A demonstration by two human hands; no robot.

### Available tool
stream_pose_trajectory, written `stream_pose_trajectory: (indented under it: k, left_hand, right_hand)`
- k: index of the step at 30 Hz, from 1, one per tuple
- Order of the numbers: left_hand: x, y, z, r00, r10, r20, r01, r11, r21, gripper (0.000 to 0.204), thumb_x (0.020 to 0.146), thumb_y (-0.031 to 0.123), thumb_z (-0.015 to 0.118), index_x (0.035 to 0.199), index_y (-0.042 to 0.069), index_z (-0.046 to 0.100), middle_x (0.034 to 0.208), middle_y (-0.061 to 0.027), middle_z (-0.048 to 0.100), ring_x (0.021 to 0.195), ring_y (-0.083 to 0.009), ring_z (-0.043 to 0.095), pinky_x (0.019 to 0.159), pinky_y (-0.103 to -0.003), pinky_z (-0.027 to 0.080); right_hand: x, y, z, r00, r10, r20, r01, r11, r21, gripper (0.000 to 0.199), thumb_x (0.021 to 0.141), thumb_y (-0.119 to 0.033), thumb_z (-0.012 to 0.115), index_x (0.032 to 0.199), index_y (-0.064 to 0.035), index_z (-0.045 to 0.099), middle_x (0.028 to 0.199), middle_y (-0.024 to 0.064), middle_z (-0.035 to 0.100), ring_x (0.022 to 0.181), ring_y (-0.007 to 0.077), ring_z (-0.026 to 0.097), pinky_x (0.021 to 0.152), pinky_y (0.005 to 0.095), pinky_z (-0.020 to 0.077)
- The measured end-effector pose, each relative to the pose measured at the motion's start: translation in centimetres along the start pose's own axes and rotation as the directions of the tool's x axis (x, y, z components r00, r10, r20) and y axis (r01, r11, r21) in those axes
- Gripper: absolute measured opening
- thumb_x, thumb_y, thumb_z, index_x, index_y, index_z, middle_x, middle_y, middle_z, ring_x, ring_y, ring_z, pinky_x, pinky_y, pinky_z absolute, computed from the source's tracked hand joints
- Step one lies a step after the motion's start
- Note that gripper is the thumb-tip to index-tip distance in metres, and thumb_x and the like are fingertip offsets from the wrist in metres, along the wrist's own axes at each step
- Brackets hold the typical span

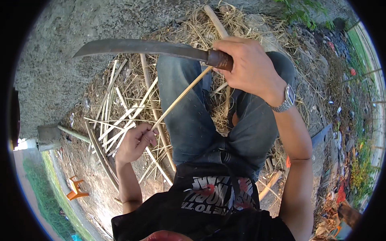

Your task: The person shaves a thin bamboo stick using a large knife while sitting on the ground, removing outer layers and smoothing the surface.

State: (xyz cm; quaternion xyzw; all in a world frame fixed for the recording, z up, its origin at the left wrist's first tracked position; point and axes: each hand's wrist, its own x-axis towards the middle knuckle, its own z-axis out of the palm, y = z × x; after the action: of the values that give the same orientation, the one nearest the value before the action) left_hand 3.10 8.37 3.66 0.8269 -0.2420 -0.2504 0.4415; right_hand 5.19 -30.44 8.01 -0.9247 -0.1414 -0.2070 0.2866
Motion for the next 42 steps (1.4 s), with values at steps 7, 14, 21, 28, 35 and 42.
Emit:
stream_pose_trajectory:
  k: [7, 14, 21, 28, 35, 42]
  left_hand:
    - [2.5, -0.3, 5.4, 0.982, -0.185, -0.026, 0.080, 0.542, -0.836, 0.028, 0.112, 0.033, 0.043, 0.103, 0.007, 0.052, 0.061, 0.0062, 0.034, 0.050, -0.0045, 0.028, 0.044, -0.022, 0.022]
    - [6.1, 0.6, 7.5, 0.979, -0.185, 0.080, 0.119, 0.211, -0.970, 0.027, 0.111, 0.036, 0.043, 0.098, 0.013, 0.050, 0.061, 0.0076, 0.026, 0.046, -0.0040, 0.020, 0.040, -0.023, 0.013]
    - [6.7, 1.3, 8.8, 0.987, -0.157, 0.045, 0.076, 0.193, -0.978, 0.023, 0.110, 0.034, 0.048, 0.098, 0.014, 0.050, 0.061, 0.0077, 0.026, 0.046, -0.0033, 0.018, 0.039, -0.022, 0.012]
    - [6.0, 3.1, 9.7, 0.984, -0.143, 0.108, 0.107, -0.012, -0.994, 0.023, 0.111, 0.036, 0.046, 0.099, 0.016, 0.049, 0.062, 0.0095, 0.021, 0.043, -0.0024, 0.014, 0.036, -0.021, 0.010]
    - [6.3, 2.7, 9.2, 0.983, -0.158, 0.097, 0.098, 0.002, -0.995, 0.024, 0.111, 0.037, 0.044, 0.099, 0.016, 0.048, 0.062, 0.0090, 0.021, 0.043, -0.0033, 0.013, 0.036, -0.022, 0.009]
    - [4.0, 2.9, 8.7, 0.955, -0.222, 0.195, 0.214, 0.065, -0.975, 0.026, 0.111, 0.039, 0.044, 0.097, 0.018, 0.047, 0.062, 0.0084, 0.021, 0.043, -0.0031, 0.015, 0.036, -0.022, 0.011]
  right_hand:
    - [-2.4, -3.3, 2.4, 0.998, -0.041, -0.047, 0.036, 0.994, -0.103, 0.022, 0.069, -0.007, 0.078, 0.086, -0.0051, 0.064, 0.123, 0.0106, 0.066, 0.080, 0.0331, 0.067, 0.066, 0.0417, 0.0539]
    - [-3.6, -5.2, 5.3, 0.887, 0.164, 0.432, -0.111, 0.983, -0.145, 0.022, 0.080, -0.027, 0.073, 0.089, -0.0091, 0.064, 0.072, 0.0126, 0.067, 0.071, 0.0353, 0.069, 0.062, 0.0457, 0.0553]
    - [-4.4, -3.1, 6.5, 0.953, 0.078, 0.293, 0.009, 0.958, -0.286, 0.028, 0.076, -0.031, 0.075, 0.090, -0.0099, 0.063, 0.063, 0.0128, 0.062, 0.065, 0.0363, 0.067, 0.059, 0.0480, 0.0531]
    - [1.7, 1.1, 5.1, 0.955, 0.198, 0.219, -0.092, 0.904, -0.418, 0.025, 0.078, -0.032, 0.075, 0.091, -0.0109, 0.068, 0.067, 0.0140, 0.065, 0.069, 0.0380, 0.069, 0.064, 0.0492, 0.0561]
    - [-1.7, -2.3, 6.2, 0.903, -0.002, 0.430, 0.138, 0.949, -0.284, 0.024, 0.075, -0.030, 0.074, 0.086, -0.0115, 0.064, 0.068, 0.0116, 0.066, 0.069, 0.0372, 0.069, 0.063, 0.0498, 0.0556]
    - [5.2, 5.6, 3.3, 0.957, 0.228, 0.178, -0.123, 0.878, -0.462, 0.022, 0.075, -0.026, 0.072, 0.092, -0.0128, 0.069, 0.076, 0.0132, 0.070, 0.071, 0.0373, 0.070, 0.066, 0.0502, 0.0576]
